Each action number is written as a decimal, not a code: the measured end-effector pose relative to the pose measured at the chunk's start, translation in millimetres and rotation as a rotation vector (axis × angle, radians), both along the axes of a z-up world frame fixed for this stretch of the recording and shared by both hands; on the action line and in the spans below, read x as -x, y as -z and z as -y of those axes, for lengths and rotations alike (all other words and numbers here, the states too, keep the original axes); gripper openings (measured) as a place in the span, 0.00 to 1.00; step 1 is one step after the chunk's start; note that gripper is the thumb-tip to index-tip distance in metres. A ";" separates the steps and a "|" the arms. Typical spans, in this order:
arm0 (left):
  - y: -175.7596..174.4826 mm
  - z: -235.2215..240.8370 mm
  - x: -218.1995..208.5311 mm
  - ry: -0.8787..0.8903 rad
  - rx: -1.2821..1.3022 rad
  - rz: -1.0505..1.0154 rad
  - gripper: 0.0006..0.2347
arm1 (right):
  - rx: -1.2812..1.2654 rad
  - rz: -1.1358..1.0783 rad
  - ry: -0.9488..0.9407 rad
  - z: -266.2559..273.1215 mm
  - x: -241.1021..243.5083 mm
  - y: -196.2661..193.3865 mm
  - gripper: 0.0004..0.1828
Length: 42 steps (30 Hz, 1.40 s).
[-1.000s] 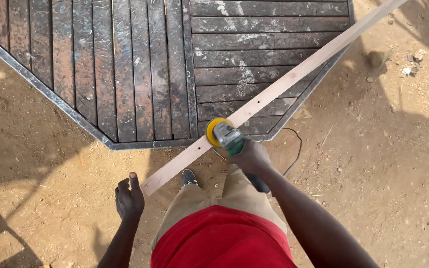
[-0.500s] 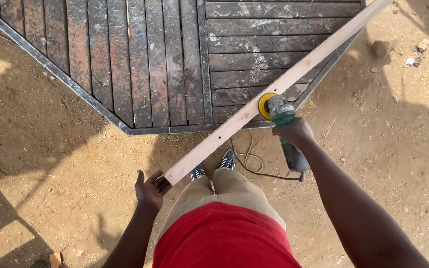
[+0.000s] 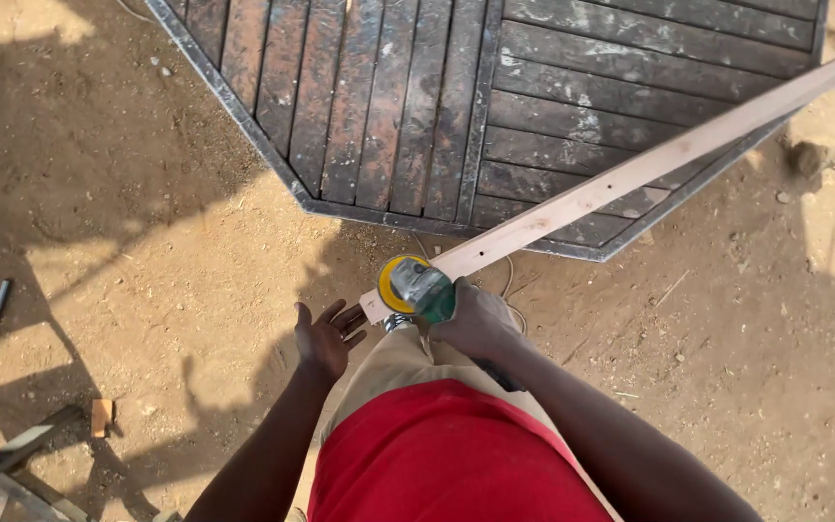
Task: Sanding a wooden plank using an angle grinder with a sanding disc attachment to smooth the surface and edges.
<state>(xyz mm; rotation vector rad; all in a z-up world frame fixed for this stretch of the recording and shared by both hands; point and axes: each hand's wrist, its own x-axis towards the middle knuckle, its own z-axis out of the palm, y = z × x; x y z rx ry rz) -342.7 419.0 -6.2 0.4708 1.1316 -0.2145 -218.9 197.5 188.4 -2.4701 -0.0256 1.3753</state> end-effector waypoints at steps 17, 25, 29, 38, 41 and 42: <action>17.2 31.2 0.6 -0.271 -0.010 0.070 0.39 | 0.156 0.012 -0.442 -66.3 -63.5 16.9 0.43; -0.4 69.7 -28.7 -0.276 -0.327 -0.053 0.33 | 0.215 -0.072 -0.430 2.6 -134.2 1.4 0.44; 15.3 96.8 -43.8 -0.187 -0.710 -0.128 0.25 | 0.313 -0.063 -0.412 70.3 -186.0 -11.3 0.44; 9.2 111.8 -57.8 -0.315 -0.883 -0.332 0.06 | 0.498 0.014 -0.318 310.6 -349.4 -10.0 0.24; -2.9 119.4 -54.1 -0.346 -0.854 -0.511 0.08 | 0.581 0.018 -0.261 390.4 -394.1 -11.5 0.24; 3.1 117.8 -55.3 -0.380 -0.856 -0.524 0.09 | 0.647 0.055 -0.243 412.2 -410.9 -13.3 0.25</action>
